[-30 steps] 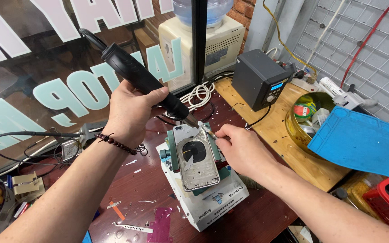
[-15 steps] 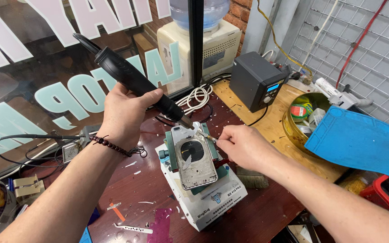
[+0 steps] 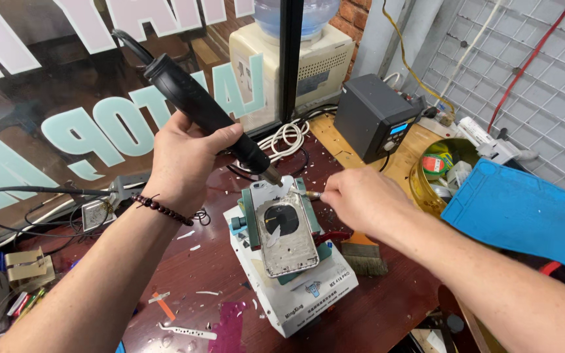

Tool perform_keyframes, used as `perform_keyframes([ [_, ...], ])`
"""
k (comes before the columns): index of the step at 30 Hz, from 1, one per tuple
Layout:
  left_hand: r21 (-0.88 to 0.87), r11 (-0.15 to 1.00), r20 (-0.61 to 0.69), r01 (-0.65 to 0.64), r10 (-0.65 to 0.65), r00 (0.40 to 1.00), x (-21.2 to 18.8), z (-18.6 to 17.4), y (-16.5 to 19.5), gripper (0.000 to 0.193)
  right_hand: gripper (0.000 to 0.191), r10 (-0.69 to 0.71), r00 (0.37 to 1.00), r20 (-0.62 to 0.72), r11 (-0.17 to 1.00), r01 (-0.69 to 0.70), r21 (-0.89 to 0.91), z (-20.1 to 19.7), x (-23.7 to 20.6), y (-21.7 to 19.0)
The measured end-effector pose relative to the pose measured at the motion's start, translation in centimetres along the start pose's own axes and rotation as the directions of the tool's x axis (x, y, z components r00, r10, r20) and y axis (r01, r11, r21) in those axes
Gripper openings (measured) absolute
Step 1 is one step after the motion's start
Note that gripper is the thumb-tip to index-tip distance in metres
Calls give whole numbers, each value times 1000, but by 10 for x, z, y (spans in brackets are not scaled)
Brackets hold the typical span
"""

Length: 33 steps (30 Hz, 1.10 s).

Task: The person uses a hot air gun and a soldering iron to work on a disassembled mobile phone secured in a clamp. They repeatedly apply heat and solder to the phone's internal components, occasionally using a brush to clean the area.

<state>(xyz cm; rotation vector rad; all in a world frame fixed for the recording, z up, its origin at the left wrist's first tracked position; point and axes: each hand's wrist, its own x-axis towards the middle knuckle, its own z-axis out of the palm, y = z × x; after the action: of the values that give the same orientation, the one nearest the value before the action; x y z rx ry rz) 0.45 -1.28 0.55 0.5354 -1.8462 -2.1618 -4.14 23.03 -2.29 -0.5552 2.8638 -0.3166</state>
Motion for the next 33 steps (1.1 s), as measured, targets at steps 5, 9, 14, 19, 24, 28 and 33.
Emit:
perform_keyframes([
  [5, 6, 985, -26, -170, 170, 985, 3, 10, 1, 27, 22, -147, 989, -28, 989, 147, -20, -12, 4, 2],
  [9, -52, 976, -74, -211, 207, 976, 4, 27, 4, 27, 21, -193, 979, -66, 981, 195, 20, -23, 8, 8],
  [14, -35, 994, -182, -108, 100, 978, -13, 39, -8, 27, 22, -271, 962, -23, 962, 272, 34, -18, 12, 23],
  [19, -28, 989, -207, -146, 137, 969, -17, 49, -17, 24, 22, -270, 962, 39, 962, 268, 43, -15, 17, 32],
  [24, 12, 990, -226, -143, 142, 964, -17, 51, -17, 23, 25, -278, 960, 44, 960, 277, 26, -19, 17, 29],
  [28, 19, 992, -238, -127, 127, 963, -18, 51, -16, 24, 24, -283, 956, 82, 958, 277, 79, -21, 18, 30],
  [33, 18, 993, -224, -120, 121, 967, -19, 49, -13, 24, 23, -268, 962, 49, 963, 268, 5, -22, 11, 24],
])
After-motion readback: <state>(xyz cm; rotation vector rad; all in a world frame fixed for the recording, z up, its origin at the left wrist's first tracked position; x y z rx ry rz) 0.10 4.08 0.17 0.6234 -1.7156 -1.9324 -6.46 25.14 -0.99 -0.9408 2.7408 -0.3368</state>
